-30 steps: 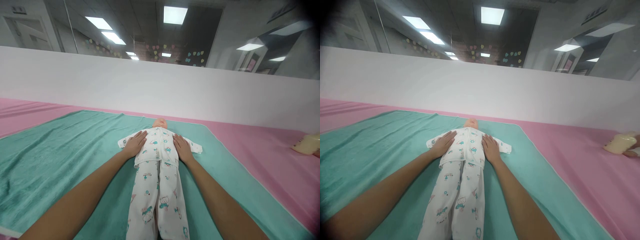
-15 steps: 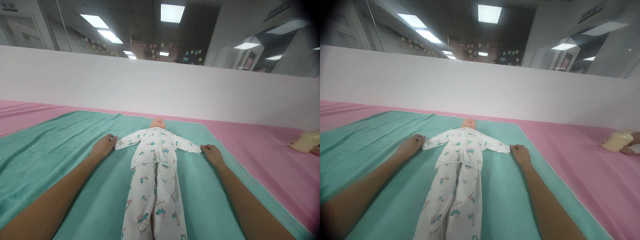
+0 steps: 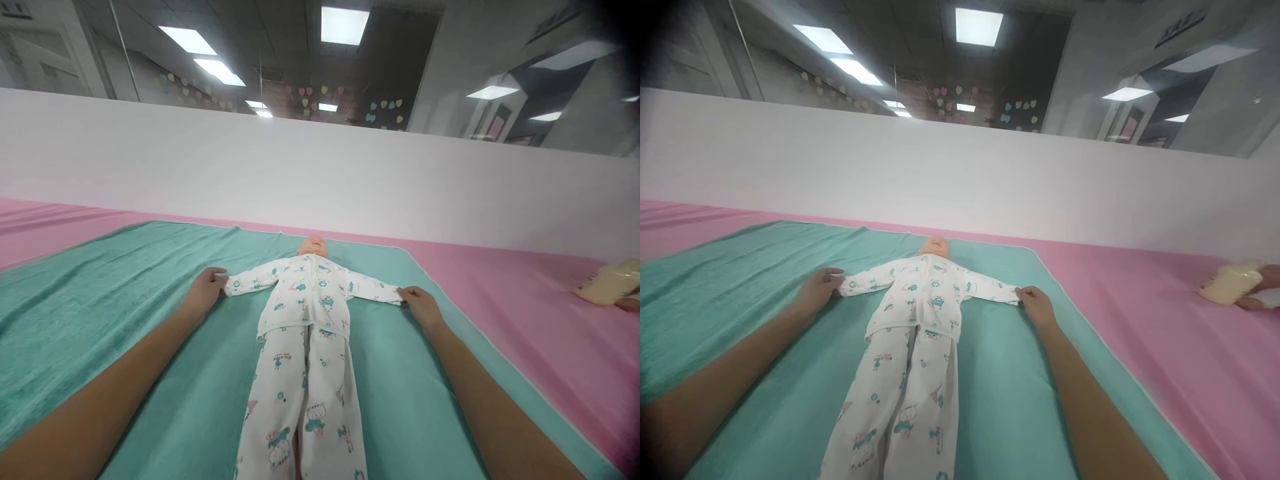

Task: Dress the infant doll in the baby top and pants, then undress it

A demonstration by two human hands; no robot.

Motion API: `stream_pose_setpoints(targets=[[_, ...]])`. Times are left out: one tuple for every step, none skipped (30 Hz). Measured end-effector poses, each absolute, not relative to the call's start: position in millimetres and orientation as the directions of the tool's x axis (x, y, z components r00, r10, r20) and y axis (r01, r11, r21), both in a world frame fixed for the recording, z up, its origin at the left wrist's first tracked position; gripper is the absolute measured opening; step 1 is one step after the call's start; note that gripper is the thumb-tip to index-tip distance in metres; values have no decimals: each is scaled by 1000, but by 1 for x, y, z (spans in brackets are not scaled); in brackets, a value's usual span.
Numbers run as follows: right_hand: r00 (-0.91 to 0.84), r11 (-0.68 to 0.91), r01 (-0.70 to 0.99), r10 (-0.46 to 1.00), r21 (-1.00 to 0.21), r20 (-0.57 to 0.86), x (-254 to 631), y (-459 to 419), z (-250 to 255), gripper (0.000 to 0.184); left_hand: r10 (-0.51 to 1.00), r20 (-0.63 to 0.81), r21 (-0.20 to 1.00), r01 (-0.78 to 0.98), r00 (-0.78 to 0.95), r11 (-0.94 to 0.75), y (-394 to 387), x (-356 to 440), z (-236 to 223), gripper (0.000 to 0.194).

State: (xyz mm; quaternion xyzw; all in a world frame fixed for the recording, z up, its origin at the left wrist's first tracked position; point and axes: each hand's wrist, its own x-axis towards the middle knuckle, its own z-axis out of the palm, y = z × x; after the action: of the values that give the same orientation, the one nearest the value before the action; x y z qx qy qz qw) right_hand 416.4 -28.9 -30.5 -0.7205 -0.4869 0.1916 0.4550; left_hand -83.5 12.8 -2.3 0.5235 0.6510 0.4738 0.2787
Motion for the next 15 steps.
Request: stream_pose_setpoints(targets=[[478, -78, 455, 862, -887, 169, 418, -28, -31, 38, 934, 128, 953, 302, -334, -22, 12, -83, -2, 26], [492, -34, 373, 855, -927, 167, 419, -27, -32, 38, 923, 120, 980, 195, -367, -50, 12, -82, -1, 24], [493, 12, 290, 855, -957, 160, 419, -27, -33, 37, 913, 112, 992, 103, -392, -78, 12, -83, 0, 22], [487, 46, 211, 861, -976, 146, 419, -26, -34, 37, 907, 106, 994, 26, -408, -104, 12, -83, 0, 20], [478, 68, 144, 869, -987, 130, 418, -25, -35, 36, 903, 100, 992, -31, -418, -124, 13, -84, 1, 18], [471, 78, 98, 874, -992, 115, 417, -25, -36, 36, 901, 95, 988, -69, -424, -137, 14, -86, 2, 17], [472, 79, 74, 875, -994, 104, 416, -24, -37, 36, 901, 90, 986, -92, -424, -142, 15, -88, 2, 16], [478, 72, 69, 873, -995, 97, 415, -24, -37, 36, 901, 81, 983, -115, -425, -142, 17, -89, 2, 17], [492, 62, 81, 866, -995, 94, 415, -23, -38, 35, 902, 71, 982, -129, -426, -138, 18, -91, 2, 17], [509, 47, 104, 856, -993, 94, 414, -22, -38, 35, 903, 60, 983, -130, -426, -127, 20, -93, 1, 18], [526, 31, 134, 845, -991, 97, 414, -21, -38, 35, 902, 51, 986, -122, -428, -113, 21, -95, 0, 18], [543, 15, 166, 833, -986, 104, 415, -21, -39, 34, 901, 44, 990, -106, -433, -99, 23, -96, -1, 18], [561, 2, 200, 820, -980, 116, 415, -20, -40, 34, 898, 41, 993, -78, -439, -84, 25, -98, -2, 18], [573, -9, 233, 809, -972, 130, 416, -19, -40, 34, 894, 43, 997, -45, -446, -70, 26, -99, -3, 18], [582, -15, 266, 800, -964, 149, 417, -19, -41, 35, 890, 48, 998, -9, -454, -58, 28, -100, -4, 18]])
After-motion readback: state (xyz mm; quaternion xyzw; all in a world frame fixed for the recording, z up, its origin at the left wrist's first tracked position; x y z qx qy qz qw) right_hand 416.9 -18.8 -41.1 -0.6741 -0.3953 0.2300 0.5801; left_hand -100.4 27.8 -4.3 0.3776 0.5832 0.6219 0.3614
